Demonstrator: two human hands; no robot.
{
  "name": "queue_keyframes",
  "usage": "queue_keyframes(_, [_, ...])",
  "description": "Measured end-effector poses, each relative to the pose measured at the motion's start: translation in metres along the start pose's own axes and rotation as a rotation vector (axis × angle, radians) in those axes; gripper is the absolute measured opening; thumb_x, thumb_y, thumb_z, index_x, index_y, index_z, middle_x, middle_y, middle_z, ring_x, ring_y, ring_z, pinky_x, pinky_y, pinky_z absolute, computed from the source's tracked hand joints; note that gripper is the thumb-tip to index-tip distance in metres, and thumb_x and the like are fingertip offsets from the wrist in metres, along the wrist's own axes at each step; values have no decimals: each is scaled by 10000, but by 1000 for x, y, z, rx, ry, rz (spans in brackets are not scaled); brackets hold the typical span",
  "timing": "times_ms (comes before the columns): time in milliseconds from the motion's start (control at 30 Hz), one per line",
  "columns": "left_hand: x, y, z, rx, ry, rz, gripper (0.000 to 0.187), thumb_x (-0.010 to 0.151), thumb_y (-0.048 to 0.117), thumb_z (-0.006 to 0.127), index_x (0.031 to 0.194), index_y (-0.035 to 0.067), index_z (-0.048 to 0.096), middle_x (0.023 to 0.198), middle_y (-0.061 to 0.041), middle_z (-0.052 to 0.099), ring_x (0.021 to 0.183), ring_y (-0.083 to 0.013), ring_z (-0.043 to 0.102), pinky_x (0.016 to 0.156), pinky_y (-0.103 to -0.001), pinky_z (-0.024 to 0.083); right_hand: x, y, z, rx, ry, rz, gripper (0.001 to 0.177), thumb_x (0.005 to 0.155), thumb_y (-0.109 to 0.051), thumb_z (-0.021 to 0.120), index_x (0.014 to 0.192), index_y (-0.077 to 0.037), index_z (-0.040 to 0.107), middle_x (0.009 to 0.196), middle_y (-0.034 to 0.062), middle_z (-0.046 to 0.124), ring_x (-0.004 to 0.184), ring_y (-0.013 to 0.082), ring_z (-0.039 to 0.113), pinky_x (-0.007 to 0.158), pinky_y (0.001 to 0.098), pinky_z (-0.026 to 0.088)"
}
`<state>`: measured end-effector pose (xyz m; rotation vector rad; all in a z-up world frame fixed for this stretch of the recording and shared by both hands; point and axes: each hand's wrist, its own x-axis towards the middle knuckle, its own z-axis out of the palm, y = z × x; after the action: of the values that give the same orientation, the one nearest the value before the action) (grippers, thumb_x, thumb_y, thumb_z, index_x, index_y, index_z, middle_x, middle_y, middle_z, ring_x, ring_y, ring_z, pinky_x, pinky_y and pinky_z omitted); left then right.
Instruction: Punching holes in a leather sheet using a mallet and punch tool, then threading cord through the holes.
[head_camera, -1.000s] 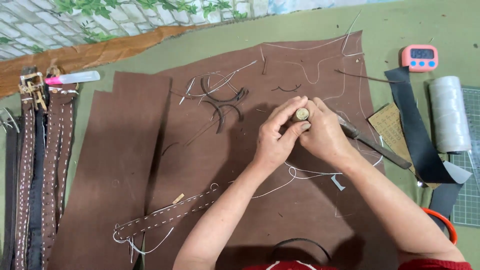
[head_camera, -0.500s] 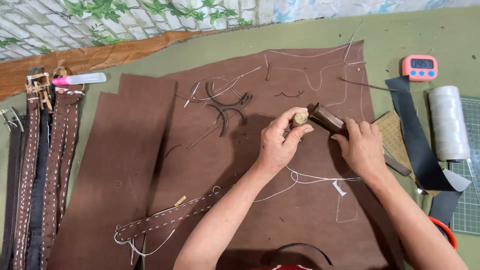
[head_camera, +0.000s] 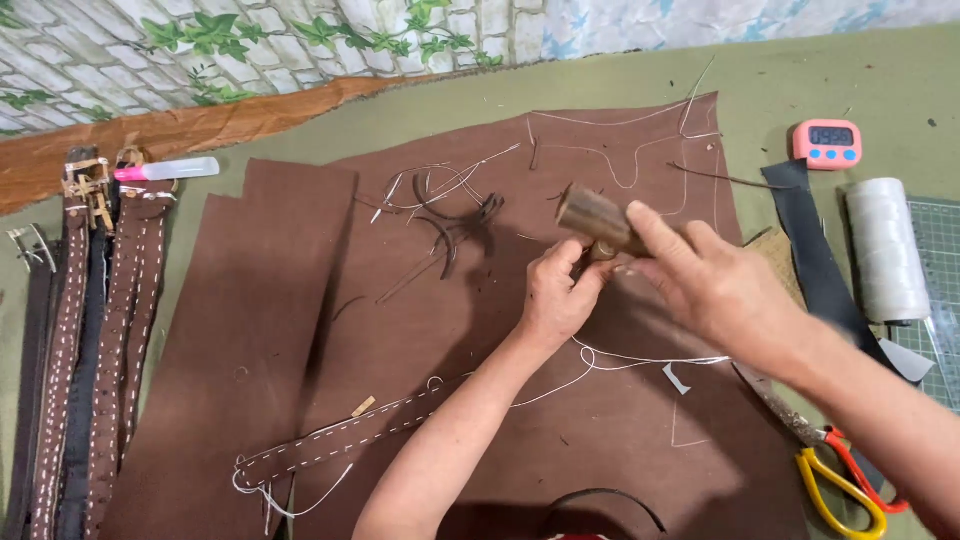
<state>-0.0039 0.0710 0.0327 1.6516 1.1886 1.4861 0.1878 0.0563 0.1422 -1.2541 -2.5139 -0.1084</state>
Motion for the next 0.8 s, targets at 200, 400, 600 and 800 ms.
queue_keyframes(200, [6,23,-3,-363,-32,-192,329,915,-37,713,1228,60,683,1027,-19,692,965,-140,758,941,-255,635,1,-19,-92,238,430,-5,580,1125,-137,529,1536,261,436,1528,440,523,1424,571,547,1252,600,429])
queue_keyframes(400, [6,7,-9,30,25,-3,238,850,123,757,795,49,538,702,-64,607,636,-178,501,622,-364,442,3,-15,-27,-41,-40,28,715,937,-428,721,1563,-171,493,850,49,512,553,328,583,430,454,449])
queue_keyframes(600, [4,35,-15,-129,-40,-100,348,865,213,797,1191,136,701,1077,7,767,1004,-96,706,951,-268,549,-7,20,-6,104,258,251,647,1028,-162,725,1610,-25,479,1346,271,660,1128,415,644,927,467,507])
queue_keyframes(800, [-3,10,-10,-191,39,-67,381,815,241,878,1170,172,760,1023,-41,782,1003,-209,747,907,-346,597,-60,86,143,-267,277,278,619,887,-369,826,1478,-274,671,922,19,596,871,244,698,739,373,602])
